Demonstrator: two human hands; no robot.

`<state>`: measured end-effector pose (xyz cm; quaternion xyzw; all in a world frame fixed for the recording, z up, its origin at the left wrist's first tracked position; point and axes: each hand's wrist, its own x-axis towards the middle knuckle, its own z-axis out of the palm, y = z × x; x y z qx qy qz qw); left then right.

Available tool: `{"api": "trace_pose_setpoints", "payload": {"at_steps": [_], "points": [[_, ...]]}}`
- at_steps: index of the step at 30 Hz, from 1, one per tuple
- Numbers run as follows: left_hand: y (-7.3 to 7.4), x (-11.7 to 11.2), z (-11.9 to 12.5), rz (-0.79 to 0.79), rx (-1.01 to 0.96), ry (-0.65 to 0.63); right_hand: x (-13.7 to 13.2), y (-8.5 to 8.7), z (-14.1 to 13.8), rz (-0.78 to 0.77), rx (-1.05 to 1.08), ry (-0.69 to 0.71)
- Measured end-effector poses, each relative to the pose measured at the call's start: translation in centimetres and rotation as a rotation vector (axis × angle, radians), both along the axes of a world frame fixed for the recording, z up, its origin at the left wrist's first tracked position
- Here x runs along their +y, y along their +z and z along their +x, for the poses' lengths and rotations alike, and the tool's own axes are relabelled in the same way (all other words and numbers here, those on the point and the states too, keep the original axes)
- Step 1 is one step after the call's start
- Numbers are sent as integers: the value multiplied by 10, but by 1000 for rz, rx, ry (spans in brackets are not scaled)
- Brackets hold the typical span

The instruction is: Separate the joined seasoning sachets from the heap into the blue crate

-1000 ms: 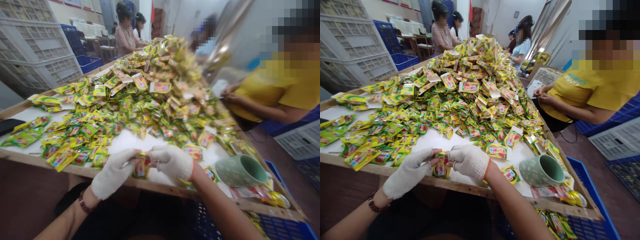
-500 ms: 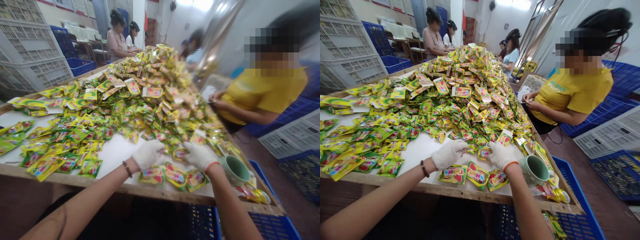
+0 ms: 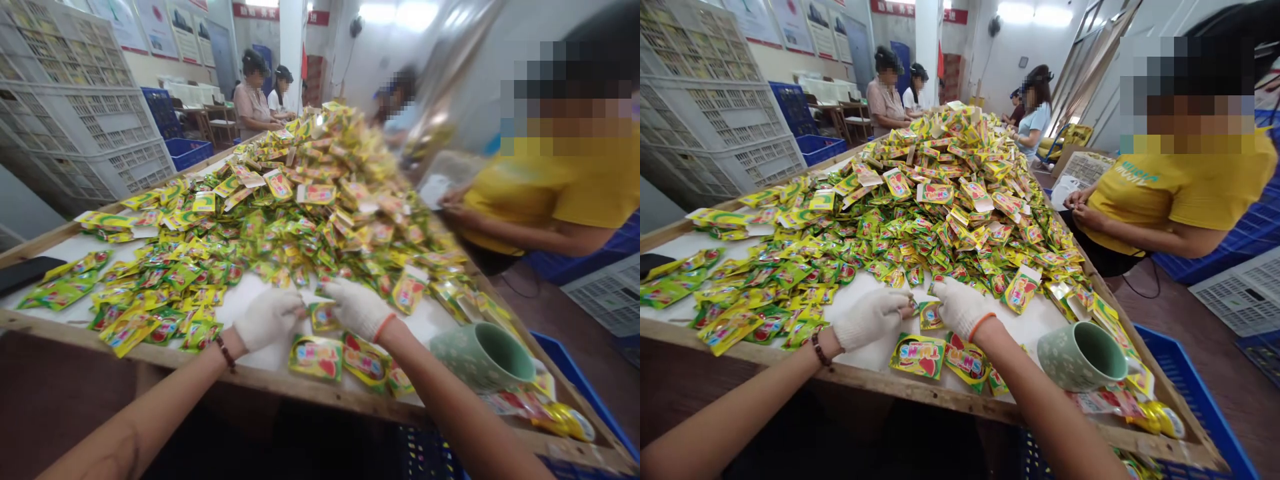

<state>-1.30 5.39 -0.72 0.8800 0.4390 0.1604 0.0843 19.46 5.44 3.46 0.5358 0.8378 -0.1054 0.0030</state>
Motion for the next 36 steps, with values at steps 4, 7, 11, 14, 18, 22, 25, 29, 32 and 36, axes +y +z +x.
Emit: {"api": "trace_pose_setpoints", "payload": {"at_steps": [4, 7, 11, 14, 18, 22, 25, 29, 32, 36], "points": [[10, 23, -14, 59, 32, 376, 13, 2, -33, 3, -29, 55], [12, 47, -9, 38, 92, 356, 18, -4, -53, -10, -27, 79], [11, 61, -3, -19, 167, 284, 20, -14, -64, -6, 16, 121], [12, 58, -11, -62, 203, 342, 20, -20, -63, -19, 126, 149], [9, 41, -28, -92, 180, 448, 18, -22, -56, -83, 384, 112], [-1, 18, -31, -99, 70, 565, 16, -16, -42, -274, 866, -12], [-7, 3, -21, -180, -331, 622, 13, -12, -37, -318, 952, -51], [-4, -14, -11, -376, -905, 559, 9, -17, -39, -330, 955, -127], [0, -24, -9, -409, -1009, 525, 5, -23, -44, -258, 943, -151], [0, -34, -8, -369, -1127, 551, -3, -22, -49, -323, 975, -144]]}}
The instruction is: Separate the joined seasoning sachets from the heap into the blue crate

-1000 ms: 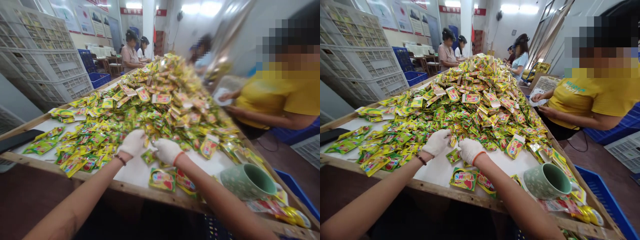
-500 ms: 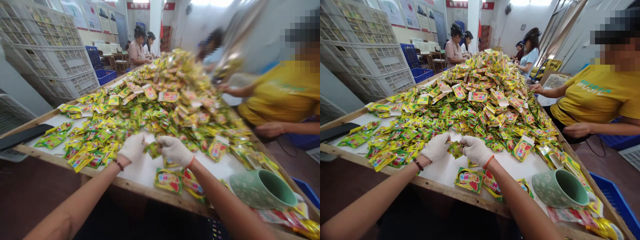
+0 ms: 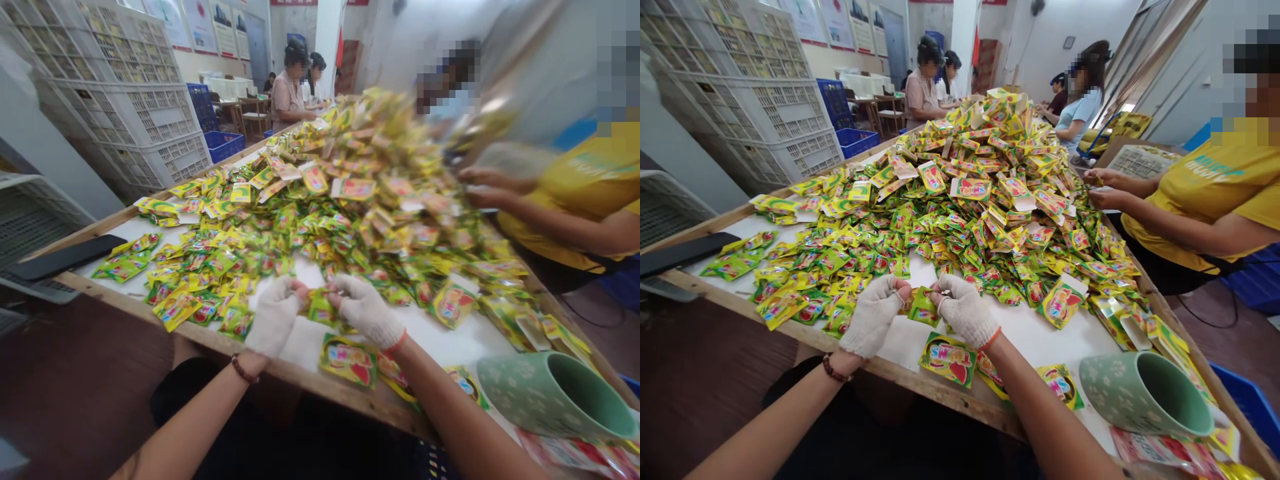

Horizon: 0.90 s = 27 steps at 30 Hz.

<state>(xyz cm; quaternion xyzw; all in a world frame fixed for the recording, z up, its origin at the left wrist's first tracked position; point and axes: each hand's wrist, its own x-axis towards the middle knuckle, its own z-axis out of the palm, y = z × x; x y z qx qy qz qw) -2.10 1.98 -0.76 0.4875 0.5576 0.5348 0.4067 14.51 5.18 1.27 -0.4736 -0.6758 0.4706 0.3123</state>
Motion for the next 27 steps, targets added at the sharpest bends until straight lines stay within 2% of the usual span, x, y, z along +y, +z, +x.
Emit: {"api": "trace_pose_setpoints", "payload": {"at_steps": [2, 4, 6, 8, 9, 11, 13, 16, 18, 20, 22, 24, 27], "points": [[-3, -2, 1, -1, -19, 39, -3, 2, -2, -20, 2, 41], [-7, -3, 2, -40, -12, 42, -4, 3, -3, 90, -29, 57], [-11, -4, 1, -117, -88, -44, -2, 2, -3, 219, -54, 39], [-14, -5, -1, -159, -186, -134, 0, 0, -2, 272, -56, -6], [-15, -5, -2, -150, -210, -136, 2, 0, -1, 285, -57, -41], [-15, -6, -3, -104, -218, -50, 2, 1, 0, 280, -46, -115], [-13, -7, -2, -84, -259, 40, 0, 4, -1, 203, -6, -163], [-6, -11, 6, -109, -411, 51, -7, 7, -8, 2, 69, -184], [-2, -14, 13, -106, -506, 25, -12, 7, -13, -43, 63, -196], [0, -17, 19, -85, -572, 12, -16, 3, -17, 58, 5, -223], [-1, -19, 21, -69, -591, 17, -18, 1, -19, 230, -70, -244], [-3, -18, 21, -75, -584, 22, -19, 0, -17, 324, -111, -220], [-2, -16, 19, -81, -560, -10, -15, 3, -12, 215, -26, -143]]}}
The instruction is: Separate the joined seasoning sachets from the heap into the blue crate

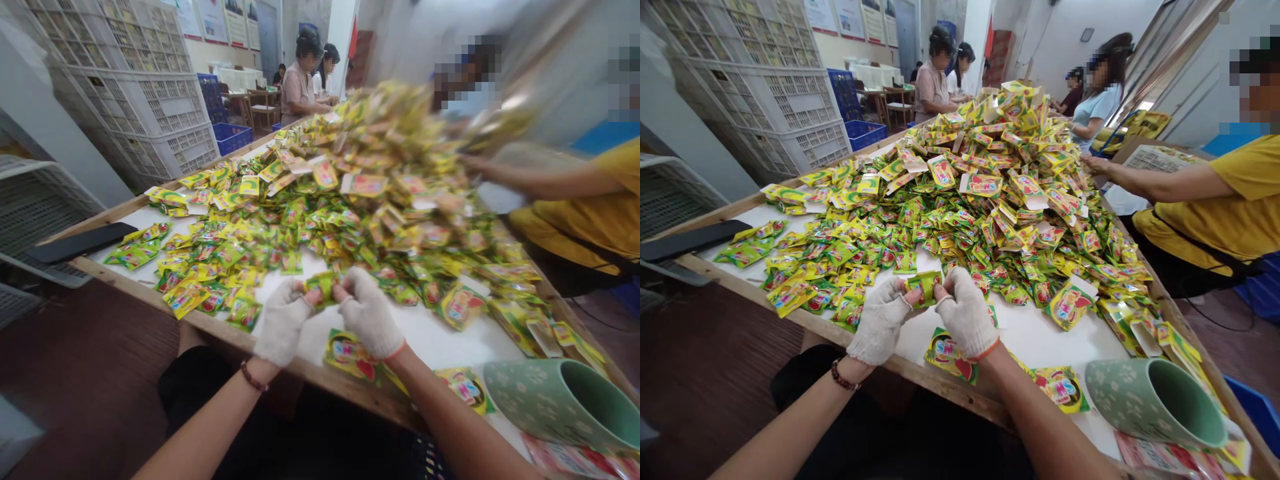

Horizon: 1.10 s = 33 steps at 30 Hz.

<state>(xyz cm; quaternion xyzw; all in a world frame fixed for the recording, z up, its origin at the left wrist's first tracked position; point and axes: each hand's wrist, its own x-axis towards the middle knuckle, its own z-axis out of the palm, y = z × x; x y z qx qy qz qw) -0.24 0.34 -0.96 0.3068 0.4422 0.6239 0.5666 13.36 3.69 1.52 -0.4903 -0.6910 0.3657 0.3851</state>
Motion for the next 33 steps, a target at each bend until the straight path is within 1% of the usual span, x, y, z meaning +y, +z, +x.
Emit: {"api": "trace_pose_setpoints", "payload": {"at_steps": [3, 5, 6, 7, 9, 10, 11, 13, 15, 16, 17, 19, 22, 25, 28, 31, 33], "points": [[7, 3, 0, 24, 43, -73, 9, 4, 7, -148, 137, 141], [14, 8, 3, 37, 166, -121, 16, 7, 14, -187, 158, 187], [17, 11, 5, 45, 268, -133, 19, 9, 20, -194, 171, 168], [19, 14, 7, 59, 386, -134, 22, 12, 26, -194, 198, 120], [22, 22, 15, 124, 616, -138, 28, 21, 41, -176, 278, -6], [22, 27, 20, 179, 715, -166, 29, 26, 48, -157, 305, -73], [22, 32, 26, 247, 809, -219, 31, 30, 55, -135, 314, -130], [20, 40, 40, 383, 1034, -371, 32, 35, 65, -104, 295, -213], [17, 48, 50, 477, 1299, -490, 34, 36, 70, -100, 288, -257], [15, 52, 52, 501, 1423, -512, 34, 35, 71, -109, 297, -265], [14, 55, 51, 515, 1528, -517, 35, 33, 71, -128, 304, -263], [12, 57, 41, 515, 1665, -490, 36, 27, 69, -179, 298, -238], [8, 52, 14, 477, 1762, -394, 36, 20, 62, -209, 227, -172], [5, 42, -7, 413, 1768, -289, 33, 13, 51, -183, 165, -72], [4, 34, -16, 403, 1667, -231, 31, 8, 41, -220, 184, -9], [7, 27, -20, 472, 1537, -141, 32, 8, 40, -275, 175, -9], [9, 23, -24, 534, 1498, -123, 32, 10, 42, -319, 114, 20]]}}
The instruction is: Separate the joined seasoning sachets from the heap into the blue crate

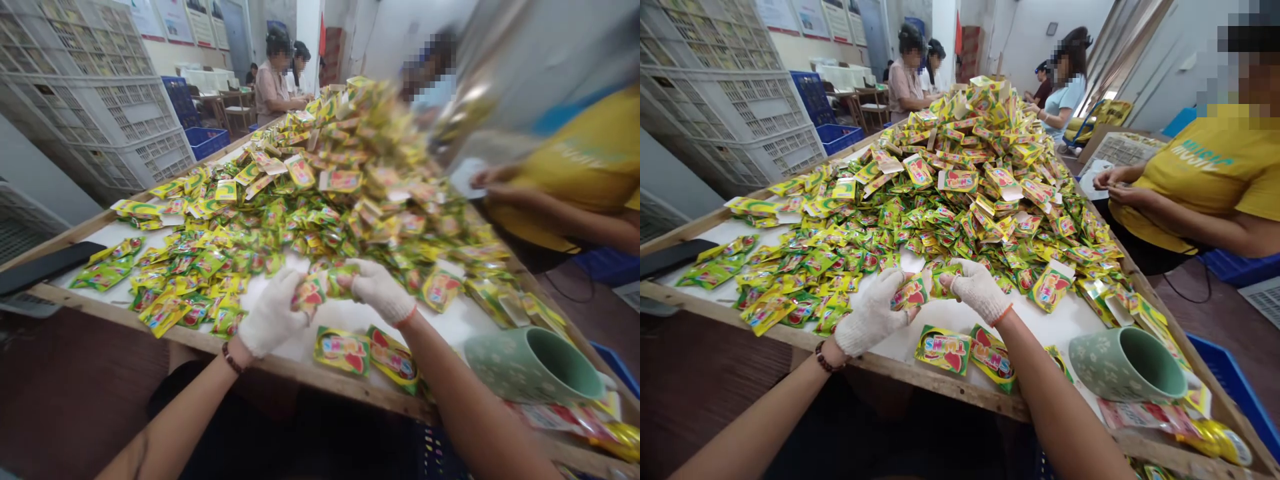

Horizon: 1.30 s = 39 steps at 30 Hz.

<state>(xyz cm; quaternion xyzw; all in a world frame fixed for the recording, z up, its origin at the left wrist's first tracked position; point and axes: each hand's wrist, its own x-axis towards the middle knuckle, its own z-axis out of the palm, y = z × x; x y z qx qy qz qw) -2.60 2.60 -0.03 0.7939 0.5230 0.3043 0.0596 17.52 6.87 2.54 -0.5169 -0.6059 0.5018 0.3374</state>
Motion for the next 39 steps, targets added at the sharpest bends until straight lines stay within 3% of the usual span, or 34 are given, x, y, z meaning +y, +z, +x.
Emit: {"api": "trace_pose_setpoints", "payload": {"at_steps": [2, 5, 10, 13, 18, 25, 28, 32, 34, 36, 39], "points": [[1, -5, -2, 28, 12, -61, -1, 3, 0, 5, -69, 93], [-2, -9, -2, 65, 39, -110, -7, 3, -5, 148, -157, 176], [-9, -10, 4, 120, 40, 28, -12, -1, -12, 384, -268, 140], [-9, -11, 6, 160, 96, 58, -10, -1, -8, 344, -257, 166], [-9, -12, 11, 226, 119, 31, -10, -1, -9, 322, -201, 75], [-6, -11, 13, 192, 74, 82, -15, 11, -7, -63, -84, 182], [-4, -13, 13, 135, -67, 89, -17, 5, -11, -120, -121, 277], [-1, -18, 6, -182, -393, 3, -19, -7, -21, 135, -120, 348], [-1, -21, -1, -352, -642, -6, -21, -12, -27, 314, -76, 307], [-1, -26, -8, -424, -904, 49, -24, -16, -34, 414, -38, 175], [-1, -33, -16, -462, -1136, 89, -28, -20, -41, 265, 3, 74]]}}
